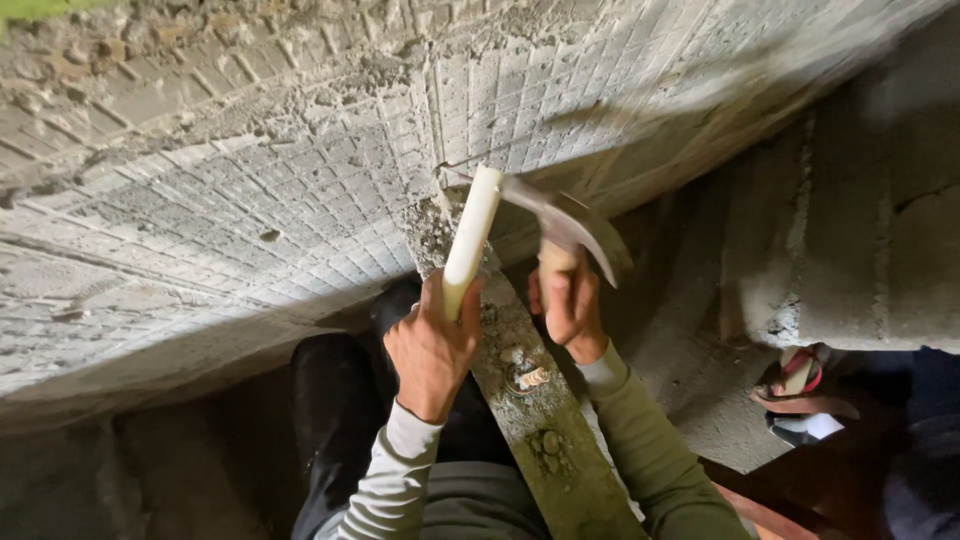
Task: Hammering a PVC pipe segment into a hole in a concrete wall.
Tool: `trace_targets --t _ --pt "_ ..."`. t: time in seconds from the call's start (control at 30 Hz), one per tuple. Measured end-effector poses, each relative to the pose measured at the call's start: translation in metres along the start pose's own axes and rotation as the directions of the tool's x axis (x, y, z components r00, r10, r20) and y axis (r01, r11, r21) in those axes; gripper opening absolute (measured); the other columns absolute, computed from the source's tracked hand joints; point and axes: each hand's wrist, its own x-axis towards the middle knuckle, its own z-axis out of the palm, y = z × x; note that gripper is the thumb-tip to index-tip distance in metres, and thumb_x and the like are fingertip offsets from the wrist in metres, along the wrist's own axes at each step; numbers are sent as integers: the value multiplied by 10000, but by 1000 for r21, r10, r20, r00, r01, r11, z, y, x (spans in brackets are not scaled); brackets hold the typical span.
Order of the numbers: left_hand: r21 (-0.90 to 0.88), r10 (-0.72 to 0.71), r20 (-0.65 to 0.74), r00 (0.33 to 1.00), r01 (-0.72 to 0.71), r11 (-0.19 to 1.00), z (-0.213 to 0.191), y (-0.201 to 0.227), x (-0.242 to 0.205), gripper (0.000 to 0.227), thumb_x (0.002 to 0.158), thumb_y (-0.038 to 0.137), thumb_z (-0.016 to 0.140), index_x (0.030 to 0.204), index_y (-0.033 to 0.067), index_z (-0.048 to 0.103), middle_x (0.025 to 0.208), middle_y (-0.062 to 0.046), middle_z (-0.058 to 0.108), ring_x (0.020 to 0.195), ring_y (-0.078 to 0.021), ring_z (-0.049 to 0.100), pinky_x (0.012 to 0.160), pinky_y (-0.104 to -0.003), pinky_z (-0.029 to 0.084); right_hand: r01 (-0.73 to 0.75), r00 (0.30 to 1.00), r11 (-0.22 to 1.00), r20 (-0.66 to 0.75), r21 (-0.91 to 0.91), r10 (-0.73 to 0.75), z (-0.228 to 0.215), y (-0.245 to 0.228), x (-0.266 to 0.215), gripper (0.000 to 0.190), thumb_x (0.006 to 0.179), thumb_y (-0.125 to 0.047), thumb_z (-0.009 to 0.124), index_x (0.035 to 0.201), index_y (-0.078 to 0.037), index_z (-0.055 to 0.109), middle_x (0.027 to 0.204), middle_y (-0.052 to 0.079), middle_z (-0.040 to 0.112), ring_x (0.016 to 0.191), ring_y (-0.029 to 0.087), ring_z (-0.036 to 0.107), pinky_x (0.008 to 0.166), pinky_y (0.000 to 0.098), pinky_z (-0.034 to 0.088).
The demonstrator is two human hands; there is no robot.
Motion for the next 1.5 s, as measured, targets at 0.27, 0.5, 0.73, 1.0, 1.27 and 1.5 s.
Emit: trace_targets --t 0.27,0.5,0.73,1.0,1.27,1.5 --pt "39 -30 23 999 29 999 -2 -2 4 476 932 625 603 1130 196 662 596 -146 687 607 -408 743 579 -533 582 -83 994 990 57 -112 90 2 -12 5 573 1070 -382 317 1248 144 457 507 84 600 389 196 580 430 336 471" --pt "36 -29 41 999 28 999 9 -10 1 471 940 625 602 1118 193 658 610 -147 696 614 -412 742 598 -528 584 -215 972 964 63 -160 227 -7 -21 9 514 1033 -444 364 1091 27 561 476 60 583 366 185 553 367 315 428" --pt "-200 232 -104 967 -249 948 16 -56 -3 406 889 485 718 1174 200 665 775 -108 731 722 -349 758 635 -462 604 -701 594 558 -70 445 802 -56 17 -22 458 870 -447 603 1063 -40 688 738 186 646 585 310 651 449 438 551" --pt "-338 365 -253 896 -436 834 -6 -128 -101 375 978 435 658 1138 96 676 920 -91 663 816 -304 718 700 -403 593 -372 928 891 -78 -261 364 -89 19 -67 222 1072 -200 665 1250 -74 623 897 39 653 670 109 606 600 236 549" --pt "-216 -170 215 962 217 952 35 -230 -189 365 904 443 702 1074 123 658 833 -143 743 667 -411 693 581 -514 546 -594 798 794 30 -129 602 -117 -32 -67 351 970 -103 604 1320 -101 588 1136 5 680 930 98 642 884 199 527" --pt "-294 -269 248 930 337 894 48 -253 -214 399 895 415 716 1109 92 624 821 -177 749 680 -444 697 600 -537 545 -668 656 644 112 -374 746 -106 -70 -53 208 1086 -316 591 1231 -183 656 1101 -81 666 928 22 576 860 160 445"
